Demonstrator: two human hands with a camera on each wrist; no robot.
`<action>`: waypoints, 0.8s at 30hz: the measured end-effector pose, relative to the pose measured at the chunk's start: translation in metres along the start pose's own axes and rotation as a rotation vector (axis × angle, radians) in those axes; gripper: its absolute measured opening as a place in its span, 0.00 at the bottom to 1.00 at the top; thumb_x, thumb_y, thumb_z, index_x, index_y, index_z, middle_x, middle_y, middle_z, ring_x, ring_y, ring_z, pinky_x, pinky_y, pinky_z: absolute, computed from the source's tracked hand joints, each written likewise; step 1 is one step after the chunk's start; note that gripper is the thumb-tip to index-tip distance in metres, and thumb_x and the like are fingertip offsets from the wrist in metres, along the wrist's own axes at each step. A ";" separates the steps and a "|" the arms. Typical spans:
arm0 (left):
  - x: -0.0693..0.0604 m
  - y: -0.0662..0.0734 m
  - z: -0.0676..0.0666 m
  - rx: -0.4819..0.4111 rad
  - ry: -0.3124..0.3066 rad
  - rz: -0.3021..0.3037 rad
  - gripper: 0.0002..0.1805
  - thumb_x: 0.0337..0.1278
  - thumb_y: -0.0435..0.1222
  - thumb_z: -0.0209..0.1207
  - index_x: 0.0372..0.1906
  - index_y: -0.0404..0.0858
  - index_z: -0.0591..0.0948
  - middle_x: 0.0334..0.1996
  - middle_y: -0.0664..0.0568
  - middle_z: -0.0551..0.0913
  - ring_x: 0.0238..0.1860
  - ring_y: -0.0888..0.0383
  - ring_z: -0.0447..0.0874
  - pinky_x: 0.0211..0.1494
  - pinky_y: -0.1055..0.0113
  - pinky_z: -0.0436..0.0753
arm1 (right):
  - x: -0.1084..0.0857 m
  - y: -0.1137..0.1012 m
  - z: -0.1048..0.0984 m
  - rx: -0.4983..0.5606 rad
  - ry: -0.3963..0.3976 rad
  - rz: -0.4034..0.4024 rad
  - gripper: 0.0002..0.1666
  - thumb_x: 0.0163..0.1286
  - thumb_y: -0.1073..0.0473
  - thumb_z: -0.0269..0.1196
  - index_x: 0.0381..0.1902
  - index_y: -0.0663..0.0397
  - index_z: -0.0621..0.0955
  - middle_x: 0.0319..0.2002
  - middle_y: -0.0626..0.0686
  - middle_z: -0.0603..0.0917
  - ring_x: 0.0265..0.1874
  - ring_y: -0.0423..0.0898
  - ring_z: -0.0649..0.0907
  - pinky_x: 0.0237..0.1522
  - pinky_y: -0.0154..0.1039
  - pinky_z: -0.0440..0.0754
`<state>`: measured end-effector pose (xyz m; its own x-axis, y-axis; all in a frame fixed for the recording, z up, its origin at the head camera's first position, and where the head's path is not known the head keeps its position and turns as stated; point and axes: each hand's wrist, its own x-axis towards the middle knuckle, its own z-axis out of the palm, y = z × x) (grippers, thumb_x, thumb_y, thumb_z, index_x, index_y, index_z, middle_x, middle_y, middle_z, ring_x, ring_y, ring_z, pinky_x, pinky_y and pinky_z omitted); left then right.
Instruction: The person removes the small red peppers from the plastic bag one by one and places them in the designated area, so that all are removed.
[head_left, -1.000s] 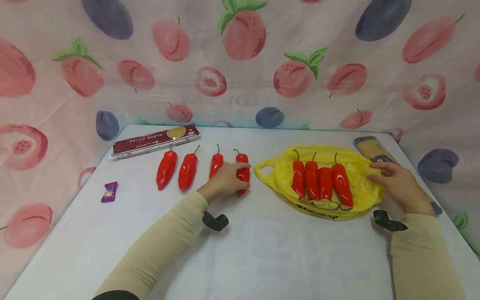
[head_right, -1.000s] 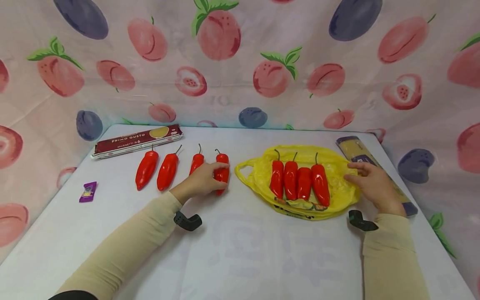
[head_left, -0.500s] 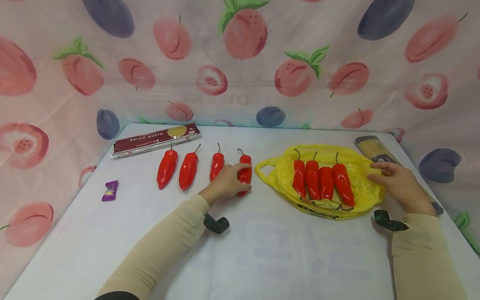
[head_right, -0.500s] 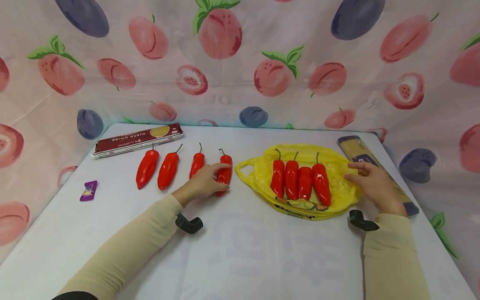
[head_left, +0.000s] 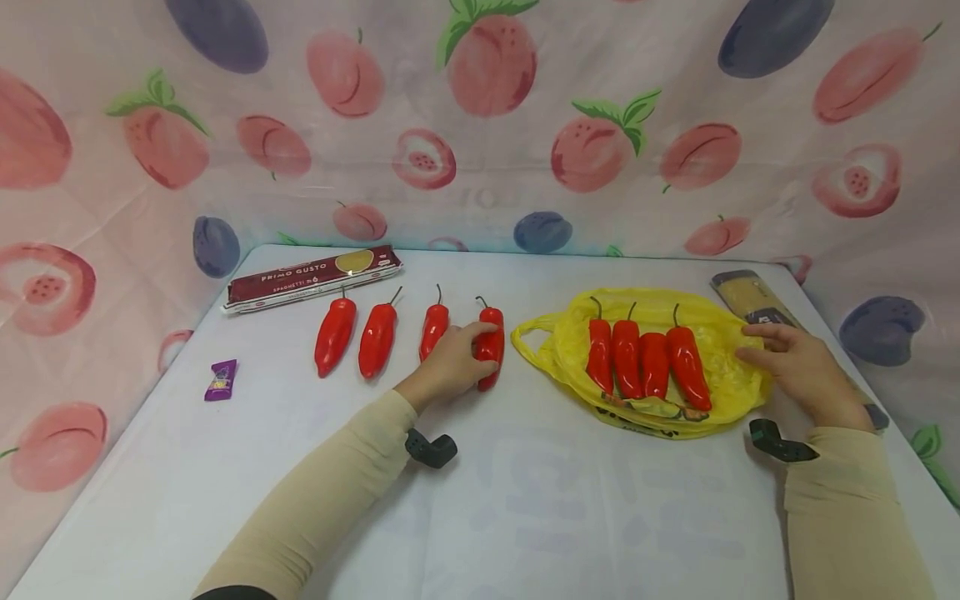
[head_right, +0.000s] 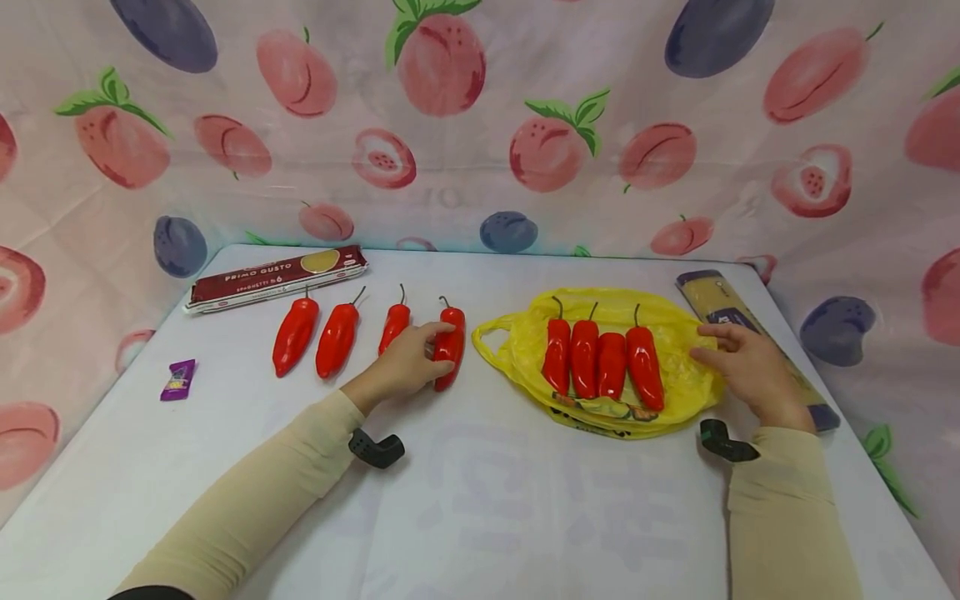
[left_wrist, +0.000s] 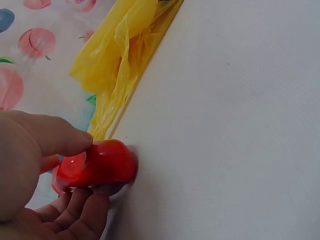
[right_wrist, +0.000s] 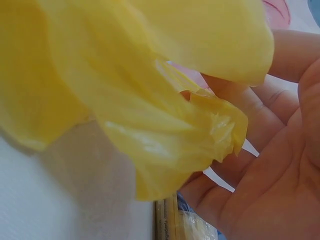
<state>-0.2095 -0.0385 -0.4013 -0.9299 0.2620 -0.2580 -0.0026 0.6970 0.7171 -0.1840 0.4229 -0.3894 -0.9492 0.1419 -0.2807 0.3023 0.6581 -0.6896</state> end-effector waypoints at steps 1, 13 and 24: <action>0.000 0.000 0.000 -0.003 0.003 -0.006 0.38 0.60 0.39 0.68 0.74 0.51 0.67 0.62 0.47 0.70 0.64 0.49 0.65 0.47 0.54 0.85 | 0.000 0.000 0.000 0.000 -0.001 0.002 0.52 0.69 0.29 0.57 0.73 0.63 0.62 0.70 0.76 0.58 0.66 0.76 0.58 0.59 0.78 0.57; 0.003 0.002 -0.001 0.001 0.038 -0.006 0.37 0.61 0.39 0.67 0.74 0.49 0.67 0.59 0.48 0.71 0.61 0.51 0.67 0.46 0.56 0.85 | 0.000 -0.002 0.000 -0.015 0.002 0.003 0.53 0.68 0.28 0.56 0.73 0.63 0.62 0.70 0.77 0.57 0.67 0.77 0.57 0.59 0.78 0.57; -0.001 0.011 -0.010 0.053 0.098 0.032 0.37 0.59 0.39 0.69 0.73 0.46 0.68 0.66 0.45 0.67 0.63 0.49 0.65 0.47 0.53 0.86 | 0.000 -0.001 0.000 -0.028 0.004 0.007 0.53 0.68 0.27 0.55 0.73 0.63 0.62 0.70 0.77 0.58 0.66 0.77 0.58 0.58 0.79 0.57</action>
<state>-0.2121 -0.0376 -0.3869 -0.9607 0.2198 -0.1696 0.0443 0.7244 0.6880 -0.1841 0.4225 -0.3891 -0.9475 0.1494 -0.2826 0.3062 0.6776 -0.6687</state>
